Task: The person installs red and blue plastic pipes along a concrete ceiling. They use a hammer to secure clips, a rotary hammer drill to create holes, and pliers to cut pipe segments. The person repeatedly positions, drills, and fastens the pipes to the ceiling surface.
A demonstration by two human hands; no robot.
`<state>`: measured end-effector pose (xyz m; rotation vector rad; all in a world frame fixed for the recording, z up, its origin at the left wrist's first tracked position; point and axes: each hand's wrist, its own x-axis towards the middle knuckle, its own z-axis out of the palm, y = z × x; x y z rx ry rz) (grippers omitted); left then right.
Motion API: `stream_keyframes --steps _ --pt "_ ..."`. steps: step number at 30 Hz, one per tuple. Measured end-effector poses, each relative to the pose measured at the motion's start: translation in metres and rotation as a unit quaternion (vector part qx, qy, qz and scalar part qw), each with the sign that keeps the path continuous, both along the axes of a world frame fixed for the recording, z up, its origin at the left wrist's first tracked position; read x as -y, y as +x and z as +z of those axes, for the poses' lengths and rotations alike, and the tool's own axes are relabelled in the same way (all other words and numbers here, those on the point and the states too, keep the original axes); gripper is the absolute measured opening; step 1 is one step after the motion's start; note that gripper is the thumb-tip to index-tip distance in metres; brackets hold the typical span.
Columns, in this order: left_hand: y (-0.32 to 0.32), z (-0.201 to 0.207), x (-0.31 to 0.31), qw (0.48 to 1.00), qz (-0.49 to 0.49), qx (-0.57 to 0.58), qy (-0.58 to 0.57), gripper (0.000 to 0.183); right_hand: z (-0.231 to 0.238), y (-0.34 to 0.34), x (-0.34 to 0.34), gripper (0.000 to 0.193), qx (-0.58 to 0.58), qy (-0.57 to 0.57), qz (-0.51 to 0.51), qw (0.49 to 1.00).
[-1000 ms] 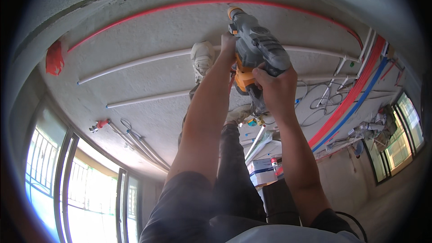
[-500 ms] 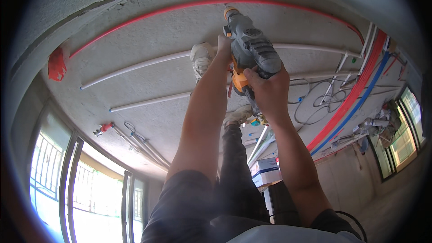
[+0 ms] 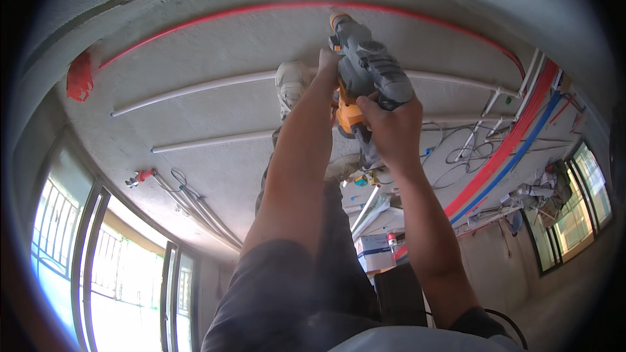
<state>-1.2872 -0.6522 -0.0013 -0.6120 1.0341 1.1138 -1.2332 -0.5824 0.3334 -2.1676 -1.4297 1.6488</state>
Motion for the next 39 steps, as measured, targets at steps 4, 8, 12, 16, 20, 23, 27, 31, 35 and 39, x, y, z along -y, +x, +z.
stream_keyframes --steps 4,8,12,16,20,23,27,31,35,39 --pt "0.005 -0.006 -0.004 1.000 0.028 0.003 -0.012 0.025 0.005 -0.008 -0.017 0.019 -0.032 -0.014 0.003 0.999" --pt "-0.004 -0.023 -0.013 0.999 0.017 -0.005 0.030 0.028 0.004 -0.019 -0.033 0.011 -0.067 0.005 0.039 0.997" --pt "-0.009 -0.026 -0.028 0.999 0.019 -0.007 0.046 0.030 0.001 -0.033 -0.045 0.013 -0.079 0.023 0.038 0.996" --pt "-0.012 -0.007 -0.043 0.998 0.024 -0.008 0.055 0.030 0.000 -0.038 -0.064 0.028 -0.056 -0.068 0.067 0.994" --pt "-0.016 0.009 -0.056 0.997 0.026 -0.007 0.070 0.031 -0.009 -0.043 -0.076 0.026 -0.062 -0.012 0.077 0.995" --pt "-0.017 0.014 -0.061 0.997 0.028 -0.008 0.071 0.032 -0.014 -0.046 -0.081 0.025 -0.020 -0.027 0.106 0.994" --pt "-0.018 0.013 -0.062 0.997 0.033 -0.011 0.076 0.032 -0.016 -0.045 -0.082 0.023 -0.048 -0.024 0.119 0.991" --pt "-0.019 0.011 -0.058 0.996 0.035 -0.016 0.075 0.033 -0.016 -0.043 -0.079 0.026 -0.076 -0.020 0.110 0.991" --pt "-0.020 0.013 -0.048 0.997 0.031 -0.017 0.071 0.034 -0.023 -0.045 -0.074 0.033 -0.054 -0.010 0.156 0.986" --pt "-0.025 0.017 -0.039 0.997 0.024 -0.025 0.064 0.035 -0.031 -0.054 -0.071 0.039 -0.035 -0.006 0.200 0.979"
